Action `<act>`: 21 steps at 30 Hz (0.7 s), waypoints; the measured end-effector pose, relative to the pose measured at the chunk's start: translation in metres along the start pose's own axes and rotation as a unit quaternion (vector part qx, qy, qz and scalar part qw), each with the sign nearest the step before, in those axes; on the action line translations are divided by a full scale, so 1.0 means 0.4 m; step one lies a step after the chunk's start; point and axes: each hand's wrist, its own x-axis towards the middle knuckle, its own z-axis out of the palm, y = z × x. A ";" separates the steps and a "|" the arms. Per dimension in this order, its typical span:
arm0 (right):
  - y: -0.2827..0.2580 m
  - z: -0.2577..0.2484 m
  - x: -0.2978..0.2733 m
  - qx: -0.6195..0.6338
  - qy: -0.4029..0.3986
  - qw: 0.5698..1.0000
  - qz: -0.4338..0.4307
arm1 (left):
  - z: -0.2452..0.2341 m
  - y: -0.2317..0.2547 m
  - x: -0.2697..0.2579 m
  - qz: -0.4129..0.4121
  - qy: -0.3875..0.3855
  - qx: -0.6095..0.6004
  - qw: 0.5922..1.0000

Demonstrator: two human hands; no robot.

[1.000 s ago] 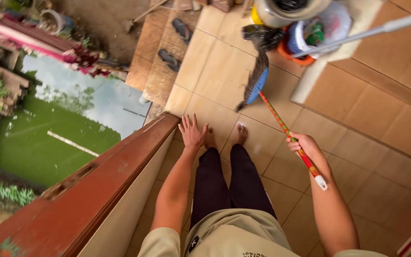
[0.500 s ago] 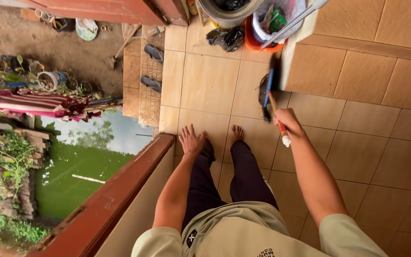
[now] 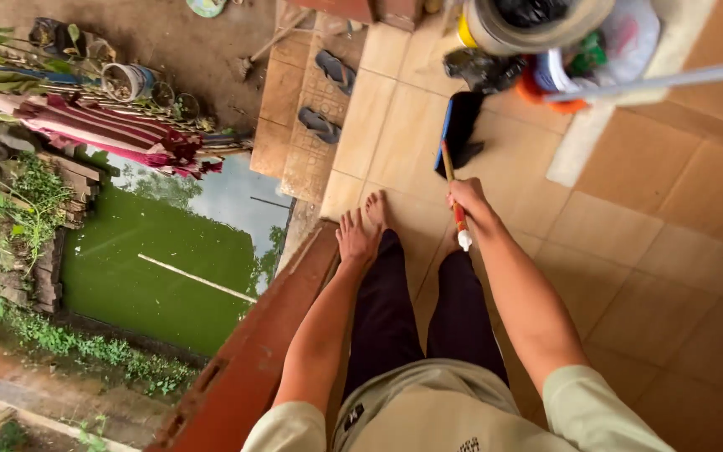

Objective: The recorder is sweeping debris and tidying various objects on a tiled balcony.

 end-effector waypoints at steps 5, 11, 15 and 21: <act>-0.164 0.216 -0.005 -0.036 -0.004 0.996 0.083 | -0.102 -0.107 0.070 -0.037 0.039 -0.003 0.999; -0.286 0.372 -0.166 -0.045 -0.251 0.963 0.084 | -0.181 -0.195 0.105 -0.111 0.090 -0.114 0.983; -0.260 0.441 -0.233 0.065 -0.319 0.935 0.141 | -0.200 -0.240 0.125 -0.142 0.087 -0.152 0.974; -0.238 0.474 -0.257 -0.042 -0.230 0.967 0.103 | -0.212 -0.249 0.146 -0.149 0.086 -0.155 0.973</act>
